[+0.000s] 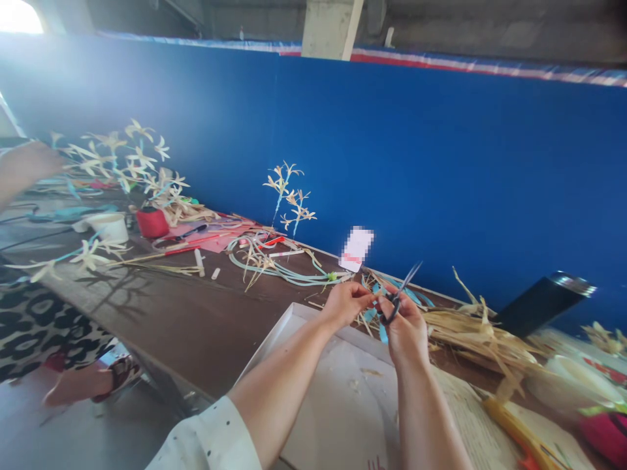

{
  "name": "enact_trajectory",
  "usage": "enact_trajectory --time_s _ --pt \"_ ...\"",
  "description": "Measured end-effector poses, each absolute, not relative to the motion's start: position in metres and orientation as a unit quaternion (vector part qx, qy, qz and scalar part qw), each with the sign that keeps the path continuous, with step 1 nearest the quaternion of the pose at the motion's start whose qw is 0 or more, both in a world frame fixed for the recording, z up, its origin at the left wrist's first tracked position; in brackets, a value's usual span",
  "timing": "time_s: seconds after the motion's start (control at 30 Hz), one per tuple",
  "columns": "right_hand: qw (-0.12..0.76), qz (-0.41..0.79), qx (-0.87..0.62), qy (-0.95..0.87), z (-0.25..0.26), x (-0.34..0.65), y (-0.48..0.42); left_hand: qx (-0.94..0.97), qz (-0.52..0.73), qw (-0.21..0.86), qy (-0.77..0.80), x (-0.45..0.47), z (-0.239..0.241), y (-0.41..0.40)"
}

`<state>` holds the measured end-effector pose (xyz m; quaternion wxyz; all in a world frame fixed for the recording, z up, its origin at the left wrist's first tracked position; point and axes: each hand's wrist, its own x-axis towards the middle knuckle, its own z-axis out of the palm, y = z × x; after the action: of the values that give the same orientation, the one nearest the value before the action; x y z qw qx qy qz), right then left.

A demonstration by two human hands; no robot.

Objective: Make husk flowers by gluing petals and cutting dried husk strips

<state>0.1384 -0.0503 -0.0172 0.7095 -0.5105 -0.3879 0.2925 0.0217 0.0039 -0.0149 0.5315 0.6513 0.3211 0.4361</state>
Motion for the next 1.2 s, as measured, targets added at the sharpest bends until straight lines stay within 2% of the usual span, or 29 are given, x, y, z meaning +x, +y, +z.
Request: enact_trajectory --time_s 0.13,0.3,0.43,0.8,1.2 --pt "0.694 0.323 -0.520 -0.379 -0.016 0.138 -0.052 0.609 0.474 0.535 0.343 0.018 -0.010 0.007" --pt "0.593 0.441 -0.525 -0.421 -0.014 0.130 -0.058 0.544 0.529 0.553 0.346 0.011 -0.002 0.009" --pt "0.541 0.461 -0.522 -0.472 -0.012 0.124 -0.063 0.500 0.550 0.569 0.351 0.008 0.006 0.006" --pt "0.545 0.447 -0.496 -0.508 -0.011 0.122 -0.061 0.460 0.559 0.588 0.362 0.010 0.007 0.008" --pt "0.532 0.400 -0.535 -0.521 -0.014 0.118 -0.055 0.453 0.563 0.602 0.340 0.010 0.002 0.011"
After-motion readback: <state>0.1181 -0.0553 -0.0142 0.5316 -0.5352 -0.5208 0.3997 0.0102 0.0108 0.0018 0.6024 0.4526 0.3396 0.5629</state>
